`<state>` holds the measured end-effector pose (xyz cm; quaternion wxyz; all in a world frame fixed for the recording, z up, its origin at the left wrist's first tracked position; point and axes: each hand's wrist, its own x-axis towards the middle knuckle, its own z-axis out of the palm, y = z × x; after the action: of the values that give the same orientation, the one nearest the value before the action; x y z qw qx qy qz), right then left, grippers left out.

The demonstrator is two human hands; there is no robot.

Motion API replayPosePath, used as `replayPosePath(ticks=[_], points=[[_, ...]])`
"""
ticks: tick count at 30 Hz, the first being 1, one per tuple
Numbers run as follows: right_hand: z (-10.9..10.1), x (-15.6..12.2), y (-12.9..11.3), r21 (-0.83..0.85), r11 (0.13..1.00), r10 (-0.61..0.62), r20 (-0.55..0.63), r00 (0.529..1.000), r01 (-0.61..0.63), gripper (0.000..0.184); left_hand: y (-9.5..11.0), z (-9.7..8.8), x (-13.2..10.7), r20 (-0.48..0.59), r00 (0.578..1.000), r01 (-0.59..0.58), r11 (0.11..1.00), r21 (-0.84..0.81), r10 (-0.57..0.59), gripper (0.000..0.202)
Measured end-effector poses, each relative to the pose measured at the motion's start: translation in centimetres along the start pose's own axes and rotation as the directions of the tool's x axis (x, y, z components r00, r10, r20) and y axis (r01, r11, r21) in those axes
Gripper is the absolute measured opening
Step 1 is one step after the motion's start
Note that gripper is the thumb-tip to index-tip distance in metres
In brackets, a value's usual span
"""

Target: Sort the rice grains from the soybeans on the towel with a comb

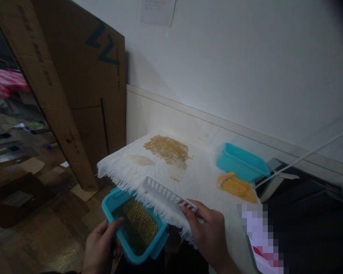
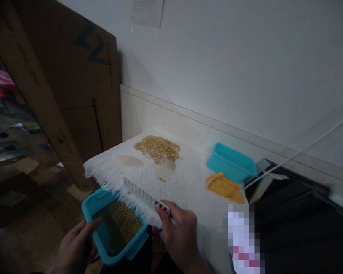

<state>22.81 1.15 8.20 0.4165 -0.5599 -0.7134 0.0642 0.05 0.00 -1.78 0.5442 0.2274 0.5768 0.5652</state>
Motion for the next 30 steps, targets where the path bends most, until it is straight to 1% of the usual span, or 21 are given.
replayPosePath(ticks=[2,4,5,8,10,12,16,19,23,30], points=[[-0.8,-0.3,0.6,-0.071,0.997,-0.003,-0.059,0.998,-0.001,0.025,-0.2,-0.1,0.2,-0.003,1.000,-0.012,1.000,0.013,0.012,0.032],[-1.5,-0.4,2.0,-0.166,0.986,0.005,-0.171,0.985,-0.034,0.027,-0.3,-0.2,0.3,-0.009,1.000,-0.011,1.000,0.019,0.011,0.033],[-1.7,-0.5,2.9,-0.218,0.974,0.009,-0.239,0.971,-0.062,0.028,-0.3,-0.1,0.3,-0.010,1.000,-0.010,1.000,0.014,0.010,0.033],[-2.2,-0.6,5.4,-0.284,0.952,0.024,-0.302,0.953,-0.114,0.029,-0.3,0.0,0.2,-0.006,1.000,-0.012,1.000,0.014,0.012,0.031],[-2.3,-0.6,6.5,-0.266,0.957,0.034,-0.297,0.954,-0.117,0.028,-0.3,0.1,0.1,-0.001,1.000,-0.017,0.999,0.027,0.017,0.030],[-2.3,-0.6,7.0,-0.233,0.966,0.042,-0.281,0.959,-0.110,0.027,-0.2,0.2,-0.1,0.000,1.000,-0.016,0.999,0.038,0.016,0.030],[-2.1,-0.4,6.7,-0.207,0.971,0.070,-0.249,0.966,-0.123,0.026,-0.3,0.3,-0.1,-0.005,1.000,-0.006,0.999,0.037,0.006,0.032],[-2.2,-0.2,6.2,-0.180,0.975,0.093,-0.222,0.971,-0.134,0.024,-0.3,0.4,-0.1,-0.027,1.000,0.002,1.000,0.029,-0.001,0.034],[-2.4,-0.1,5.6,-0.142,0.982,0.094,-0.211,0.973,-0.126,0.023,-0.1,0.6,-0.2,-0.040,0.999,0.013,1.000,0.026,-0.012,0.034],[-1.8,0.1,6.2,-0.125,0.980,0.129,-0.200,0.971,-0.156,0.025,-0.2,0.3,-0.1,-0.030,0.999,0.018,1.000,0.011,-0.017,0.036]])
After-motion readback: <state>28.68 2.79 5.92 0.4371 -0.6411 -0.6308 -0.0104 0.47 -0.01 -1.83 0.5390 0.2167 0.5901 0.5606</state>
